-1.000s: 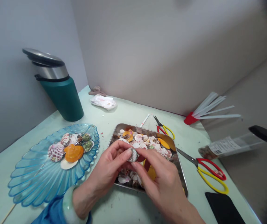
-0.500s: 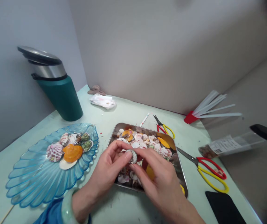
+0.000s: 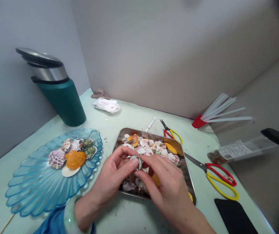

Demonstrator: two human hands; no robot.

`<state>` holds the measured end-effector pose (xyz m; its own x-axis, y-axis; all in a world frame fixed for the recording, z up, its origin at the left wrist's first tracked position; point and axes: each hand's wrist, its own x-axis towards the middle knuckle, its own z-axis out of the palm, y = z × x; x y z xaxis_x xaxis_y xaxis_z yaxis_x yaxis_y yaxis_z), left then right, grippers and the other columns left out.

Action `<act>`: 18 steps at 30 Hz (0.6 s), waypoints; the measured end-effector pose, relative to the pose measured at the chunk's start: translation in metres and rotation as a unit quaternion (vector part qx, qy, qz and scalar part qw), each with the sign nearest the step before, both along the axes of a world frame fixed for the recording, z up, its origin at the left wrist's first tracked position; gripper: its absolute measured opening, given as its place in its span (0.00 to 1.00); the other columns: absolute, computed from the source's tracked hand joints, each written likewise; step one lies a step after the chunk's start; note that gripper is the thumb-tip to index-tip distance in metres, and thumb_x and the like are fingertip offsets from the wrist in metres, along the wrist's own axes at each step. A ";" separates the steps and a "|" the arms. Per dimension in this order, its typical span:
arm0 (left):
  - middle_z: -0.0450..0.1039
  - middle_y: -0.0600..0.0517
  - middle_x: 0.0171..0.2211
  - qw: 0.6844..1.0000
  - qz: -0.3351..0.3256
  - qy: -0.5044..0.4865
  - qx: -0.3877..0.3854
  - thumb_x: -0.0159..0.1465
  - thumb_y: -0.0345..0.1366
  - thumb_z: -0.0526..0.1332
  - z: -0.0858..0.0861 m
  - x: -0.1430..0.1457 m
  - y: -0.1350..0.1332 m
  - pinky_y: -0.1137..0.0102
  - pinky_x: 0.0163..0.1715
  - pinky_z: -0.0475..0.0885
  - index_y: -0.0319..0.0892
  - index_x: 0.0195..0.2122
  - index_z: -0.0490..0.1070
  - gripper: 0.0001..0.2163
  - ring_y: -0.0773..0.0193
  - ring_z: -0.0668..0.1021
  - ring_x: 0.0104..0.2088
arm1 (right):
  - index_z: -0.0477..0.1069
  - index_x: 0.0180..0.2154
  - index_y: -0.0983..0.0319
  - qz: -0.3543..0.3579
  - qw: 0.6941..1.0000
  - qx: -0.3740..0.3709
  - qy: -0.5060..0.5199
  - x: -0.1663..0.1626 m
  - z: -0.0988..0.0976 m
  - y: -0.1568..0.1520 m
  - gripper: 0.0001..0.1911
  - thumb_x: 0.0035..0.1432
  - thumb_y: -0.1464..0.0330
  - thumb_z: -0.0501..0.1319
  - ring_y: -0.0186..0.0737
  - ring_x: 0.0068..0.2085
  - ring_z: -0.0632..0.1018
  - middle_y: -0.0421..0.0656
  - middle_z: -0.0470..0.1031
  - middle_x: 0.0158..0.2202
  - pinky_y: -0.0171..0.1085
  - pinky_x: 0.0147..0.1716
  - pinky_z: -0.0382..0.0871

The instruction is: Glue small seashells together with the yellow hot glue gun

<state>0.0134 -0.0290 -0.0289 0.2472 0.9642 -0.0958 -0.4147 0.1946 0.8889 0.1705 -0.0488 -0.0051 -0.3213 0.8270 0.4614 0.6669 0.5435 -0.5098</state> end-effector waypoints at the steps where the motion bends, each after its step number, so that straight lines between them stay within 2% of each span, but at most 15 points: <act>1: 0.73 0.54 0.34 1.000 -0.002 -0.006 -0.004 0.59 0.36 0.66 0.000 0.000 0.000 0.75 0.34 0.69 0.42 0.35 0.70 0.07 0.69 0.74 0.33 | 0.68 0.49 0.60 0.002 1.000 -0.004 0.001 0.000 0.000 0.000 0.14 0.61 0.71 0.60 0.44 0.36 0.74 0.44 0.75 0.37 0.43 0.36 0.68; 5: 0.72 0.54 0.32 0.999 -0.020 -0.036 -0.022 0.60 0.36 0.66 0.001 0.001 0.000 0.75 0.31 0.69 0.42 0.35 0.69 0.07 0.69 0.73 0.30 | 0.66 0.51 0.59 -0.001 1.000 -0.018 0.007 -0.003 -0.002 -0.001 0.16 0.61 0.71 0.59 0.45 0.36 0.74 0.45 0.74 0.37 0.44 0.36 0.69; 14: 0.71 0.55 0.32 0.999 -0.008 -0.030 -0.029 0.61 0.38 0.64 0.001 0.002 0.002 0.75 0.33 0.69 0.42 0.36 0.70 0.07 0.69 0.72 0.31 | 0.65 0.52 0.56 -0.003 0.998 -0.035 0.053 -0.002 -0.004 -0.001 0.17 0.62 0.72 0.58 0.44 0.41 0.74 0.44 0.73 0.41 0.43 0.40 0.69; 18: 0.72 0.55 0.33 0.999 0.003 -0.024 -0.035 0.61 0.38 0.64 0.004 0.002 0.000 0.75 0.33 0.70 0.43 0.38 0.72 0.06 0.68 0.72 0.32 | 0.66 0.51 0.57 0.002 0.998 -0.041 0.054 -0.001 -0.005 0.000 0.15 0.63 0.71 0.58 0.44 0.42 0.75 0.45 0.73 0.42 0.42 0.42 0.70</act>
<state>0.0152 -0.0287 -0.0252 0.2470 0.9571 -0.1514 -0.4573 0.2528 0.8526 0.1698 -0.0489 -0.0104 -0.2769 0.8622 0.4241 0.6028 0.4996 -0.6221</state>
